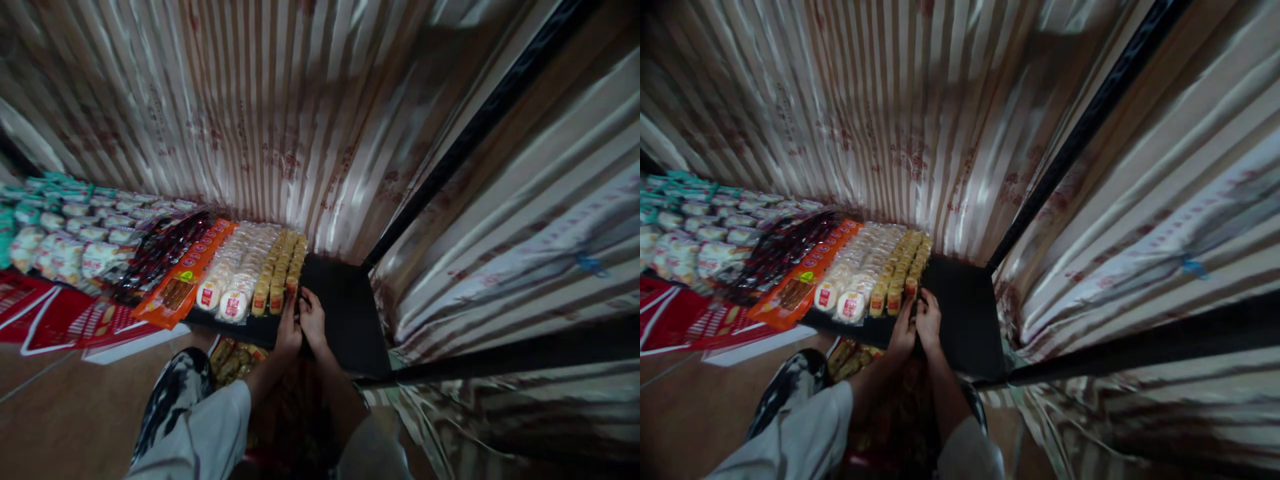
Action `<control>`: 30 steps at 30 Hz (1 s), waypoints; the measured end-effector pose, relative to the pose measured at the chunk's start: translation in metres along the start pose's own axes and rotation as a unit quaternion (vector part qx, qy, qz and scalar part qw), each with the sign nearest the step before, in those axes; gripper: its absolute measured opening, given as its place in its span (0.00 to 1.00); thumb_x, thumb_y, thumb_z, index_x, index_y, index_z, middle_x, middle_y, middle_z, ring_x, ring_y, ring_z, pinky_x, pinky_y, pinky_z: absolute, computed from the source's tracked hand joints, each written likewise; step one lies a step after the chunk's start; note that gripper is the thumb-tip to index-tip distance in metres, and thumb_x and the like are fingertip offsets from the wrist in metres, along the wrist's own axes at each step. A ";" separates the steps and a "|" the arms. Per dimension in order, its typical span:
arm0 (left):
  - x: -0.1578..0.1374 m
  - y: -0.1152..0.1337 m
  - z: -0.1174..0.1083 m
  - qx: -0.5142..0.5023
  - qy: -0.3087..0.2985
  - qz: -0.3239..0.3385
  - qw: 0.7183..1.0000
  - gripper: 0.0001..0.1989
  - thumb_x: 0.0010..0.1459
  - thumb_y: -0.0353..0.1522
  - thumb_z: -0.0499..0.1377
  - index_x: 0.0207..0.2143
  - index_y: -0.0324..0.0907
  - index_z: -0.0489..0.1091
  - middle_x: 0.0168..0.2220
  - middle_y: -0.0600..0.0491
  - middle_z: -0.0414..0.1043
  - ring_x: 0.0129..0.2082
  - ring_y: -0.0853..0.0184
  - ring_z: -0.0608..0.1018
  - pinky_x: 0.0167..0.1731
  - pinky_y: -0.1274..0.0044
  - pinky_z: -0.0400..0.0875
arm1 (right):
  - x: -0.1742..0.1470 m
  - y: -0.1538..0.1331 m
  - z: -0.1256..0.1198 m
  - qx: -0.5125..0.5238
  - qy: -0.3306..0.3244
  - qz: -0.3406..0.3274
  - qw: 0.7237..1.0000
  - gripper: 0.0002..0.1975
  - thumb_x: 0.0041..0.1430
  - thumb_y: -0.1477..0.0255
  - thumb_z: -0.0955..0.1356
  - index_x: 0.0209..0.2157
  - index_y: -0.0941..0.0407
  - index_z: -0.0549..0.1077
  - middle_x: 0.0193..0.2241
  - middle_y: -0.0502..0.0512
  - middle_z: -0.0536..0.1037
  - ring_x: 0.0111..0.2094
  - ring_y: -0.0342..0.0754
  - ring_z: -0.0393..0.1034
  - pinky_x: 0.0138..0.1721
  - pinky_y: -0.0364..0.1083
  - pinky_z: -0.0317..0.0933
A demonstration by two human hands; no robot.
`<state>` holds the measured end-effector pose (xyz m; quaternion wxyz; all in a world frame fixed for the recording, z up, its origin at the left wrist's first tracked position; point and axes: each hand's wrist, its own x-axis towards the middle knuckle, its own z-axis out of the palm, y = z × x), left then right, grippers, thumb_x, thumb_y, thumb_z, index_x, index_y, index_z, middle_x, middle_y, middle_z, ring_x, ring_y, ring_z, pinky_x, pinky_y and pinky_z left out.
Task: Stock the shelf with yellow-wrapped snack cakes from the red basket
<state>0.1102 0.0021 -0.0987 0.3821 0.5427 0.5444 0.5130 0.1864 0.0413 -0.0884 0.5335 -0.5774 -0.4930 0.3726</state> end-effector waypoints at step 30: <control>-0.094 -0.030 -0.146 0.493 -0.030 -0.138 0.858 0.24 0.53 0.29 0.55 0.54 0.31 0.63 0.58 0.37 0.60 0.59 0.52 0.60 0.58 0.65 0.55 | -0.168 0.035 0.075 -0.130 -0.234 0.056 0.962 0.18 0.55 0.73 0.60 0.45 0.55 0.74 0.42 0.57 0.79 0.45 0.50 0.73 0.49 0.50 0.65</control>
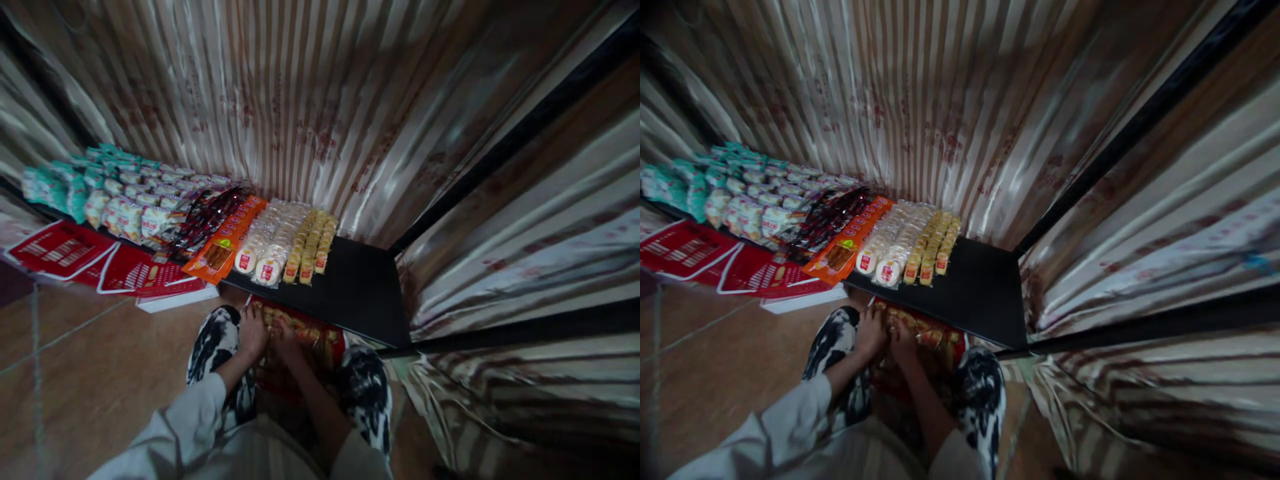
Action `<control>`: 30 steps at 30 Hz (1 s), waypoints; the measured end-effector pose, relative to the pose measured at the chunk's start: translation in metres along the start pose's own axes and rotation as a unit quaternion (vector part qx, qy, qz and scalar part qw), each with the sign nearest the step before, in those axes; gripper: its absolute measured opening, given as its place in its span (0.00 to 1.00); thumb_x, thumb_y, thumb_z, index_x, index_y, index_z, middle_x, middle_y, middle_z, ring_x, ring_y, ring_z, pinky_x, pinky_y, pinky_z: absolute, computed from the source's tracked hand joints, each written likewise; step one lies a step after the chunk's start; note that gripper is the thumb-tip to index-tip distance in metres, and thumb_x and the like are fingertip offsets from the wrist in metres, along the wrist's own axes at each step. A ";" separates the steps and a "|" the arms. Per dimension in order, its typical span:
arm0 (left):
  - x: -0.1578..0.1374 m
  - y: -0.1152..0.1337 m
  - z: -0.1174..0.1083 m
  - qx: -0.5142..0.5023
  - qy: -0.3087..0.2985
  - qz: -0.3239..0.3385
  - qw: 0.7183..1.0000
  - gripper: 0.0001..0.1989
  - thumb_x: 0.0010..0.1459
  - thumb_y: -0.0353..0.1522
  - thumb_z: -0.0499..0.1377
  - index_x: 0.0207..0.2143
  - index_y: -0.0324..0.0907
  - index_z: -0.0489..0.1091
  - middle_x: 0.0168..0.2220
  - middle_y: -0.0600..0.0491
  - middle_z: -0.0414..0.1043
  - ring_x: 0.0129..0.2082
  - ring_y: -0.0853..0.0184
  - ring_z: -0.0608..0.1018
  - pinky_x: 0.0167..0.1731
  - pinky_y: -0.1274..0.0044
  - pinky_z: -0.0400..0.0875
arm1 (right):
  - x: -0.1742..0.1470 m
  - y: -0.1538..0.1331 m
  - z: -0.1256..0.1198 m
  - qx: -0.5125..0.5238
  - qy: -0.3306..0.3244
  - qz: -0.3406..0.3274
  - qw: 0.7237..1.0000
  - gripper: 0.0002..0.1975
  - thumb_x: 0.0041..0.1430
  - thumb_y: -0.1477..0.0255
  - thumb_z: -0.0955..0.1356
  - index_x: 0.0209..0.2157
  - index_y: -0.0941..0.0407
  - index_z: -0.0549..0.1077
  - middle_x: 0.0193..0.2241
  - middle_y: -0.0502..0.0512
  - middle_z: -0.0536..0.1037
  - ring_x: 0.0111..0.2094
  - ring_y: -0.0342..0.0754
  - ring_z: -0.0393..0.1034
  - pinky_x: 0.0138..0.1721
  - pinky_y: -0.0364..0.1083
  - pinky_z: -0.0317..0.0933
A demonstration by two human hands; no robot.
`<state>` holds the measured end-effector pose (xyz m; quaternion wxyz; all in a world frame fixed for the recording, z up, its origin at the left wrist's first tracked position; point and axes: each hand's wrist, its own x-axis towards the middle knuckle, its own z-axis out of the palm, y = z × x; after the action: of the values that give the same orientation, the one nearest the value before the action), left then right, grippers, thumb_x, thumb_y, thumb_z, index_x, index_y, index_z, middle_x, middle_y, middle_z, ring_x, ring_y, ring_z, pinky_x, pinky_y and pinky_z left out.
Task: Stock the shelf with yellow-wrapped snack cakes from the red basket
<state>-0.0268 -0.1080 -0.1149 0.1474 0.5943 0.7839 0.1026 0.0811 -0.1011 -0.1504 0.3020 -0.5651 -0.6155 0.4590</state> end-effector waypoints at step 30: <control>-0.005 -0.013 0.041 -0.145 0.113 0.157 0.970 0.16 0.57 0.26 0.48 0.45 0.37 0.70 0.49 0.41 0.66 0.52 0.57 0.69 0.50 0.65 0.67 | 0.011 0.009 -0.007 0.252 0.050 0.119 0.959 0.20 0.43 0.52 0.70 0.30 0.53 0.77 0.38 0.57 0.79 0.45 0.55 0.70 0.49 0.53 0.61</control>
<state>-0.0232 -0.1169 -0.1571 0.1240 0.6671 0.6690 0.3033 0.0894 -0.0896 -0.1571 0.4079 -0.5621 -0.3923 0.6032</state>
